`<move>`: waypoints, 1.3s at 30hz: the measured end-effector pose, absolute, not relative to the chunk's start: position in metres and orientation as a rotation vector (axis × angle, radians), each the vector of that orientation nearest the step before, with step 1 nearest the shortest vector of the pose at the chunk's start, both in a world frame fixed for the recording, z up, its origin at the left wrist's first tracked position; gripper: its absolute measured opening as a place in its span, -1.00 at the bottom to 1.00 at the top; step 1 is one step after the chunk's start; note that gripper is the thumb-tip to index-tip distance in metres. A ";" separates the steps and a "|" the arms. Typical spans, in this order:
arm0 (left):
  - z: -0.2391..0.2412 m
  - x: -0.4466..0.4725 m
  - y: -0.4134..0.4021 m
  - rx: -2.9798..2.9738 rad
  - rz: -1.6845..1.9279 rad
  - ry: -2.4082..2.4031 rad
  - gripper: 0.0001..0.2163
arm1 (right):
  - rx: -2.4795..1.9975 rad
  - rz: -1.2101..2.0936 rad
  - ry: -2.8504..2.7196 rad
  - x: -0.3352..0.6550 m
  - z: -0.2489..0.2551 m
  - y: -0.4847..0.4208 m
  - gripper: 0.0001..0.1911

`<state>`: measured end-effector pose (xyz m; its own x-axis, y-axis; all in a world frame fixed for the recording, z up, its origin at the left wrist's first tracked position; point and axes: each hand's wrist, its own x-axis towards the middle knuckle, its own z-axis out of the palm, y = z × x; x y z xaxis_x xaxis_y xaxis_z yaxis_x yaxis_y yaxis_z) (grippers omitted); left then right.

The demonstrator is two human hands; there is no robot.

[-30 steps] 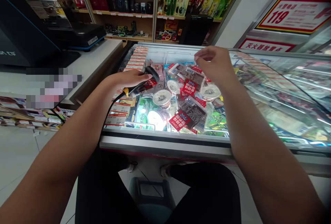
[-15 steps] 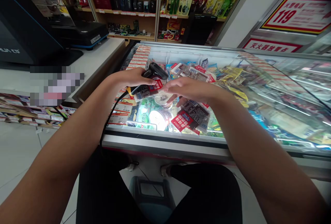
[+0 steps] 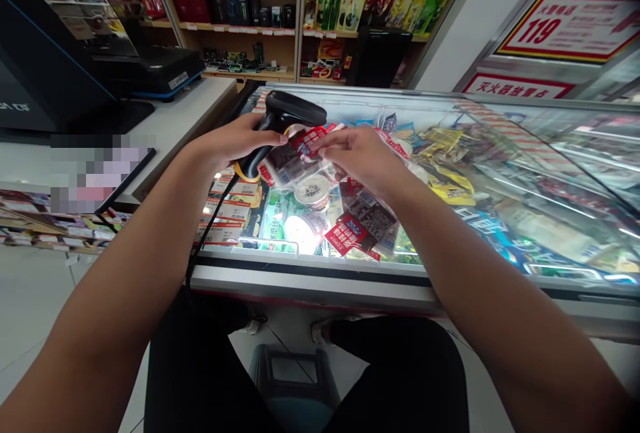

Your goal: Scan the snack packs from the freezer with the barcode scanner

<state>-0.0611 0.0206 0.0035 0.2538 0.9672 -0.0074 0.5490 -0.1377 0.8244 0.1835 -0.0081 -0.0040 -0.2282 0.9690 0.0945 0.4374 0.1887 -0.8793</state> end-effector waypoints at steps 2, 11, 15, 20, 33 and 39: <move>0.007 -0.064 0.019 1.739 0.778 1.451 -0.53 | -1.317 0.952 -1.667 0.197 -0.002 0.003 -0.83; 0.011 -0.068 0.019 1.996 0.647 1.536 -0.59 | -1.327 0.798 -1.547 0.248 0.003 0.034 -0.93; 0.013 -0.069 0.019 2.123 0.566 1.478 -0.58 | -1.333 0.776 -1.578 0.252 0.002 0.036 -0.90; 0.014 -0.071 0.018 2.179 0.545 1.421 -0.52 | -1.364 0.762 -1.576 0.256 0.001 0.039 -0.87; 0.018 -0.068 0.014 2.310 0.415 1.246 -0.52 | -1.394 0.772 -1.519 0.254 0.003 0.039 -0.94; 0.019 -0.064 0.013 2.323 0.469 1.314 -0.56 | -1.406 0.726 -1.501 0.255 0.009 0.038 -0.79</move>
<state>-0.0639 0.0125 0.0190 0.4942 0.8656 0.0803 0.7207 -0.4597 0.5189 0.2552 0.0382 0.0090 0.0806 0.9706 0.2267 0.4252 0.1723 -0.8885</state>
